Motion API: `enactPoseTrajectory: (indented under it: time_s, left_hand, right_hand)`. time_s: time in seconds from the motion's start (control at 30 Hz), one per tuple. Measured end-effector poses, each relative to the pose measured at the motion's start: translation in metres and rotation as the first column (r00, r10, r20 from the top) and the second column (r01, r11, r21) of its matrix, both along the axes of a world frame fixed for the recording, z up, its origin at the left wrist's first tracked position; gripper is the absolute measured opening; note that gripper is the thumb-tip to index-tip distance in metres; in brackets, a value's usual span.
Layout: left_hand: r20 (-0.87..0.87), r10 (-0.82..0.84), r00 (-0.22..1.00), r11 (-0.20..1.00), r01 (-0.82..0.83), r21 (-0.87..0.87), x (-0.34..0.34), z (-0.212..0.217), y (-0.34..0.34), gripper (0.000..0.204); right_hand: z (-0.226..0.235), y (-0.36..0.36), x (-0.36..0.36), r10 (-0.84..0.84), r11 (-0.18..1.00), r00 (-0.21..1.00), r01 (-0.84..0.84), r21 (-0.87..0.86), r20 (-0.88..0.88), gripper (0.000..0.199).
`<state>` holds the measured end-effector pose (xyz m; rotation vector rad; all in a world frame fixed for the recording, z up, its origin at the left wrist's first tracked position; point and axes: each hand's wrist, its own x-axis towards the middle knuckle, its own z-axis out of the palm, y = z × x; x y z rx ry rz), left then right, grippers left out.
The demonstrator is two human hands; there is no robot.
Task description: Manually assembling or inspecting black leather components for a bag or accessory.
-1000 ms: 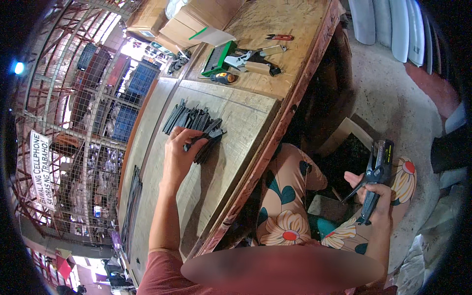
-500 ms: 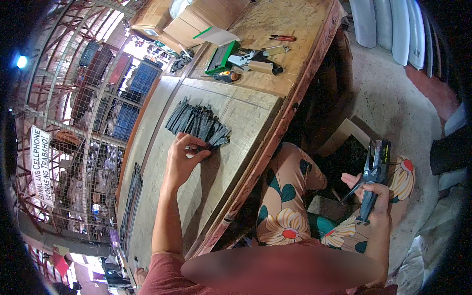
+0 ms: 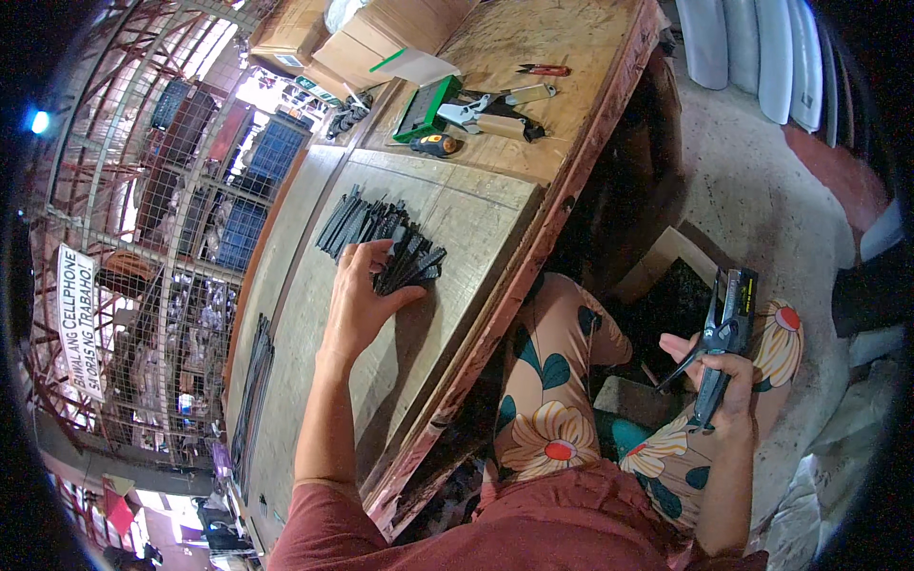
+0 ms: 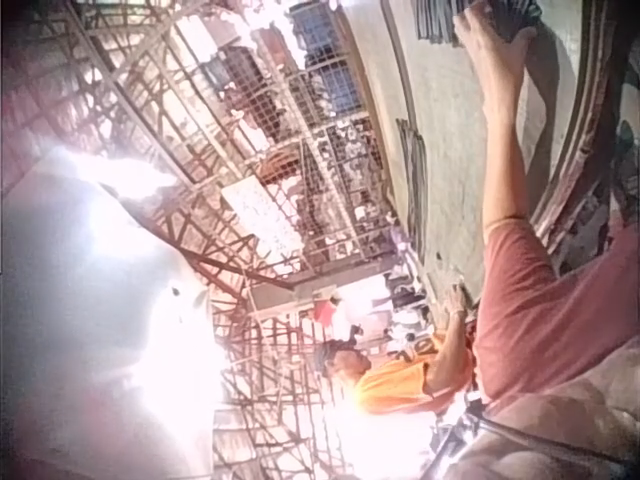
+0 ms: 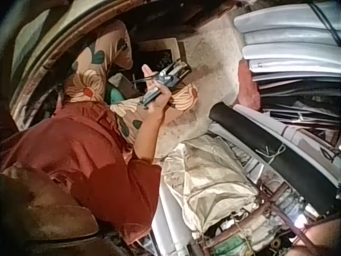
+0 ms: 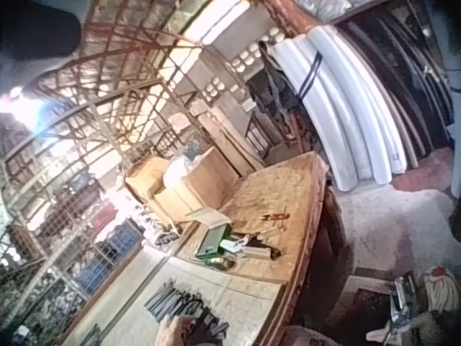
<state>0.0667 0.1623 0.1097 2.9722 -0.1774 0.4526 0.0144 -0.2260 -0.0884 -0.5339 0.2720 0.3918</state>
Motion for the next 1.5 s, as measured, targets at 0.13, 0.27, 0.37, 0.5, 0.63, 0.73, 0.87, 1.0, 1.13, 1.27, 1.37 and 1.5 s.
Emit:
enactPoseTrajectory:
  time_s: [0.13, 0.27, 0.37, 0.5, 0.63, 0.73, 0.87, 1.0, 1.13, 1.27, 1.37, 1.5]
  left_hand:
    - [-0.169, -0.006, 0.986, 0.993, -0.014, -0.118, 0.002, 0.000, 0.000, 0.053]
    - [-0.251, -0.026, 0.968, 0.996, 0.003, -0.092, 0.002, 0.004, 0.000, 0.042]
    - [-0.267, -0.042, 0.963, 0.992, 0.009, -0.122, 0.003, 0.002, 0.004, 0.039]
    - [-0.291, -0.054, 0.955, 0.991, 0.015, -0.136, 0.003, 0.003, 0.003, 0.039]
    - [-0.408, 0.009, 0.913, 0.982, -0.086, -0.171, 0.007, 0.007, 0.000, 0.045]
    - [-0.349, -0.023, 0.937, 0.995, -0.013, -0.100, 0.005, -0.001, 0.004, 0.046]
    - [-0.228, -0.083, 0.970, 0.996, 0.086, 0.000, -0.001, -0.005, -0.004, 0.043]
    - [-0.361, 0.048, 0.931, 0.998, -0.059, -0.021, -0.001, -0.001, -0.014, 0.041]
    - [-0.311, 0.032, 0.950, 0.976, -0.096, -0.193, 0.000, -0.002, -0.014, 0.036]
    - [-0.184, -0.050, 0.982, 0.872, -0.047, -0.488, -0.002, -0.007, 0.004, 0.017]
    - [-0.069, -0.044, 0.997, 0.570, -0.031, -0.821, -0.009, 0.007, 0.002, 0.010]
    - [0.155, 0.139, 0.978, 0.296, 0.108, -0.949, -0.028, -0.008, -0.006, 0.028]
  right_hand:
    - [-0.008, -0.001, 0.001, 0.001, 1.000, 0.999, -0.001, 0.001, 0.032, 0.040]
    - [-0.006, 0.001, 0.002, -0.002, 1.000, 0.999, 0.002, -0.007, 0.049, 0.041]
    - [-0.003, 0.002, 0.003, -0.017, 1.000, 0.999, 0.017, -0.014, 0.042, 0.038]
    - [-0.006, 0.002, 0.003, -0.019, 0.999, 0.999, 0.020, -0.028, 0.044, 0.038]
    - [-0.004, 0.004, 0.004, -0.019, 1.000, 0.998, 0.021, -0.020, 0.064, 0.037]
    - [-0.003, 0.004, 0.004, -0.026, 1.000, 0.998, 0.027, -0.009, 0.058, 0.038]
    - [-0.001, 0.004, 0.004, -0.021, 1.000, 0.998, 0.021, 0.005, 0.052, 0.038]
    - [0.002, 0.005, 0.003, -0.023, 1.000, 0.998, 0.024, -0.020, 0.052, 0.037]
    - [-0.001, 0.003, 0.003, -0.024, 1.000, 0.999, 0.025, -0.010, 0.047, 0.037]
    - [-0.003, 0.004, 0.004, -0.026, 0.999, 0.999, 0.025, 0.033, 0.030, 0.036]
    - [-0.002, 0.004, 0.003, -0.021, 1.000, 0.999, 0.020, 0.024, 0.049, 0.035]
    - [0.003, 0.006, 0.004, -0.027, 0.999, 0.999, 0.029, -0.032, 0.039, 0.035]
